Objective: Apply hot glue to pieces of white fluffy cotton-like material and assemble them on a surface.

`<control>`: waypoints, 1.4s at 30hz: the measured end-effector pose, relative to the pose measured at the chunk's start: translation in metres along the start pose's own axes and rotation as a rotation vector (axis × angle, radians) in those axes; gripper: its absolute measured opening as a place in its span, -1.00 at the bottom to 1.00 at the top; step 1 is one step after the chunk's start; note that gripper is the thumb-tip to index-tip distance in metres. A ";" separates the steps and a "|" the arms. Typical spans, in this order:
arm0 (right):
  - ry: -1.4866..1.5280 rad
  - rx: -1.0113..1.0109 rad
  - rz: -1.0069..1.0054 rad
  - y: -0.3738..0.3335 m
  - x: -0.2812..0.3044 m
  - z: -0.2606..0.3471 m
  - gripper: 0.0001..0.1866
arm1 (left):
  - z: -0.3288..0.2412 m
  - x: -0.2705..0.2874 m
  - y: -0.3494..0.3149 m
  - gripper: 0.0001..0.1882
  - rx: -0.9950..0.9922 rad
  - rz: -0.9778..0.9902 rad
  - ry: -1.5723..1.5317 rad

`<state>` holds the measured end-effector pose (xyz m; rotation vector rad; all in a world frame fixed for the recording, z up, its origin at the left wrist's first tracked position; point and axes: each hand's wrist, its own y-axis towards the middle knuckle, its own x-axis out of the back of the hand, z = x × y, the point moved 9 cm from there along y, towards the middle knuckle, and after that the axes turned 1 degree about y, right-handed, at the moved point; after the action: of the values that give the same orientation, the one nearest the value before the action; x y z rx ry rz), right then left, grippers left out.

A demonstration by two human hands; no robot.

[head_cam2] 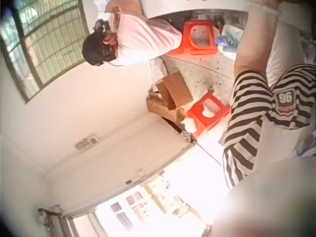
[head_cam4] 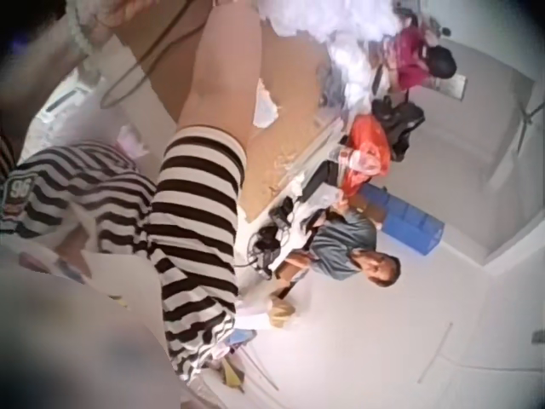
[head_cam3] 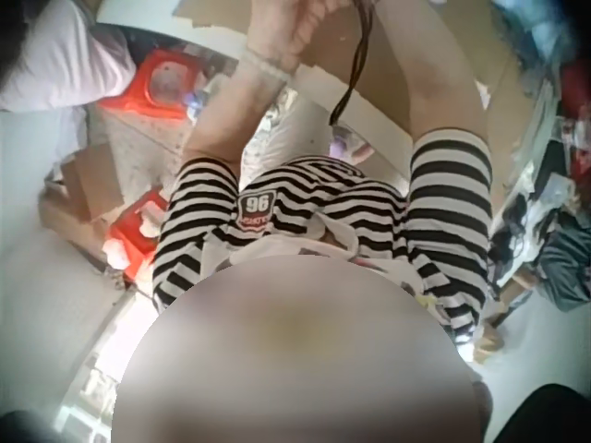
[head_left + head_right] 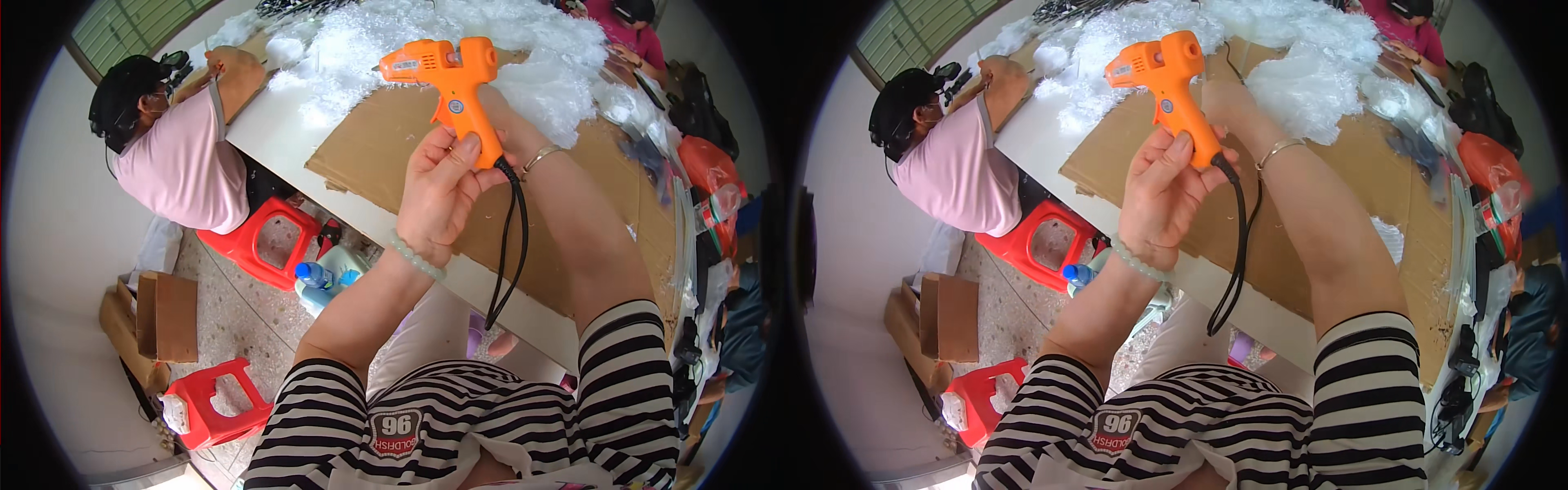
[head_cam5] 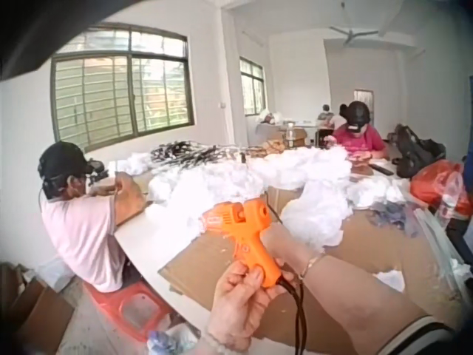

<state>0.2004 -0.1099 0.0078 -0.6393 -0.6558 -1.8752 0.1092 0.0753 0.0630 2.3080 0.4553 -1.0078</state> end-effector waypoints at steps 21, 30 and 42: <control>0.477 -0.116 -0.561 -0.360 0.268 -0.020 -0.73 | 0.111 -0.079 0.040 -0.76 0.228 0.095 0.096; 0.455 -0.330 -0.694 -0.449 0.227 -0.063 -0.78 | 0.146 -0.059 0.042 -0.69 0.347 0.155 0.058; 0.316 -0.254 -0.677 -0.459 0.228 -0.053 -0.75 | 0.143 -0.037 0.041 -0.75 0.394 0.026 0.224</control>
<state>-0.3124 -0.1332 0.0549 -0.2699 -0.4549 -2.6505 0.0271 -0.0491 0.0268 2.7897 0.3343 -0.8917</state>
